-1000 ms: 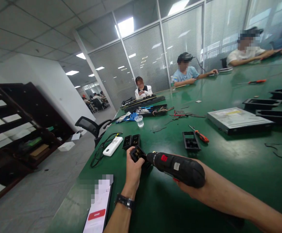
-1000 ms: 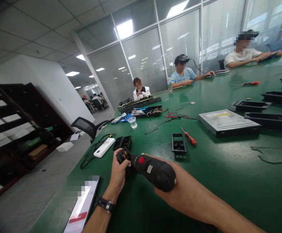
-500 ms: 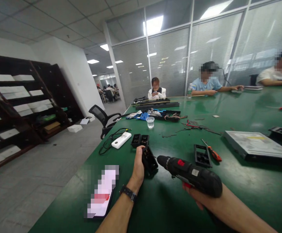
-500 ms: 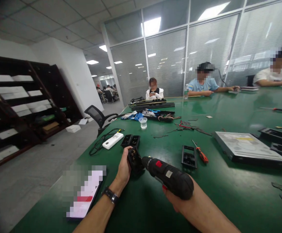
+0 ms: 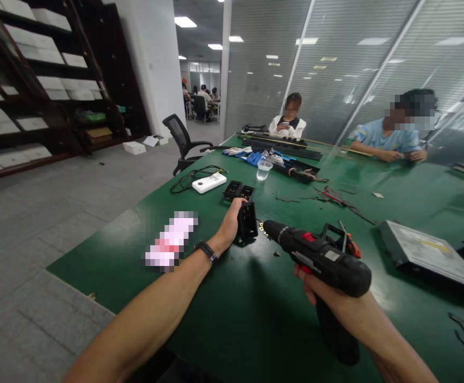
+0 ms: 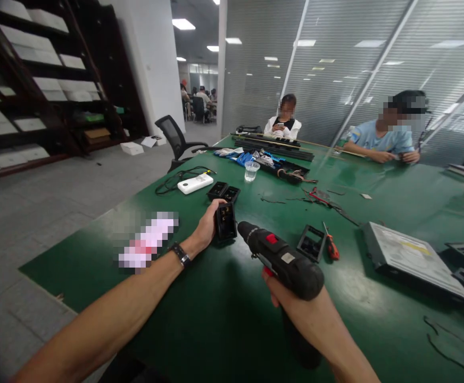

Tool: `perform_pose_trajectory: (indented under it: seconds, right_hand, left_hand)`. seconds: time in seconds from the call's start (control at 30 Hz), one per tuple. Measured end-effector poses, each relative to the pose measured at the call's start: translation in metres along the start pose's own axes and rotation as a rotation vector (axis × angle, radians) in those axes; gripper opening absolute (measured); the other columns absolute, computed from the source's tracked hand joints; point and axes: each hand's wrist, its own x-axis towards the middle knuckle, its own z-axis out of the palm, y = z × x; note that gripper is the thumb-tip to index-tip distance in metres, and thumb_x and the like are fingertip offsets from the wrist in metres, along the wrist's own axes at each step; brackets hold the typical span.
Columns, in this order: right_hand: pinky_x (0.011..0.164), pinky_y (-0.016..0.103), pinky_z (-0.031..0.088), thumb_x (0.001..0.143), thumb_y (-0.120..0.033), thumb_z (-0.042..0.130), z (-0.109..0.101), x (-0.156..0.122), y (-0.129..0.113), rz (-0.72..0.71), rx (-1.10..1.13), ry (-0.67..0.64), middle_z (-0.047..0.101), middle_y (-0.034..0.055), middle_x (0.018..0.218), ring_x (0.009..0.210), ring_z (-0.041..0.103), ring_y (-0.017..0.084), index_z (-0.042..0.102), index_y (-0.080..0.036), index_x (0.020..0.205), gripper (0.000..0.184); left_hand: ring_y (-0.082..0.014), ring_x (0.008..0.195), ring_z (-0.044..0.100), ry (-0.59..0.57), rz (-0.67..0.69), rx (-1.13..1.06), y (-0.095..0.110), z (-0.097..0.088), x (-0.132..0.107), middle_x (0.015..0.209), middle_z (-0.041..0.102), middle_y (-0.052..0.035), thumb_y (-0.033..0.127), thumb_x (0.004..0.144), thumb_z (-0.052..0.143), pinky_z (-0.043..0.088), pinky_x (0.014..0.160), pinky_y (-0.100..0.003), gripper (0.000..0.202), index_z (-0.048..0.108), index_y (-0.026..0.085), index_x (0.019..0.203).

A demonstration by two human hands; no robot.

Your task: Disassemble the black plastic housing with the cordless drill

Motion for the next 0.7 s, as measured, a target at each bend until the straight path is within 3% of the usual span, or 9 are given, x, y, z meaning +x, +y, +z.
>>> perform_pose_trajectory:
  seconds: [0.23, 0.4, 0.7]
  right_hand:
    - [0.070, 0.038, 0.046, 0.096, -0.055, 0.055, -0.0009, 0.0013, -0.0056, -0.051, -0.026, 0.046, 0.062, 0.0004, 0.063, 0.066, 0.062, 0.021, 0.070, -0.019, 0.088, 0.039]
    - [0.071, 0.037, 0.047, 0.096, -0.051, 0.060, -0.0002, 0.0005, -0.0059, -0.055, -0.048, 0.062, 0.063, 0.0019, 0.063, 0.067, 0.062, 0.020, 0.060, -0.022, 0.063, 0.044]
    - [0.058, 0.033, 0.044, 0.092, -0.050, 0.060, 0.0029, -0.0009, -0.0071, -0.049, -0.050, 0.078, 0.063, 0.0025, 0.061, 0.060, 0.058, 0.018, 0.057, -0.023, 0.061, 0.042]
  left_hand:
    - [-0.0172, 0.078, 0.064, -0.106, 0.047, 0.011, -0.0053, -0.0061, 0.0063, 0.087, 0.064, -0.0005, 0.067, 0.092, 0.054, 0.054, 0.069, -0.027, 0.044, 0.062, 0.027, 0.110]
    - [-0.0177, 0.077, 0.065, -0.108, 0.032, -0.009, -0.0054, -0.0047, 0.0062, 0.088, 0.065, -0.0005, 0.067, 0.090, 0.057, 0.054, 0.067, -0.027, 0.045, 0.062, 0.026, 0.108]
    - [-0.0169, 0.076, 0.064, -0.076, 0.050, 0.004, -0.0041, -0.0039, 0.0058, 0.087, 0.065, 0.0001, 0.066, 0.088, 0.059, 0.054, 0.066, -0.027, 0.044, 0.064, 0.027, 0.108]
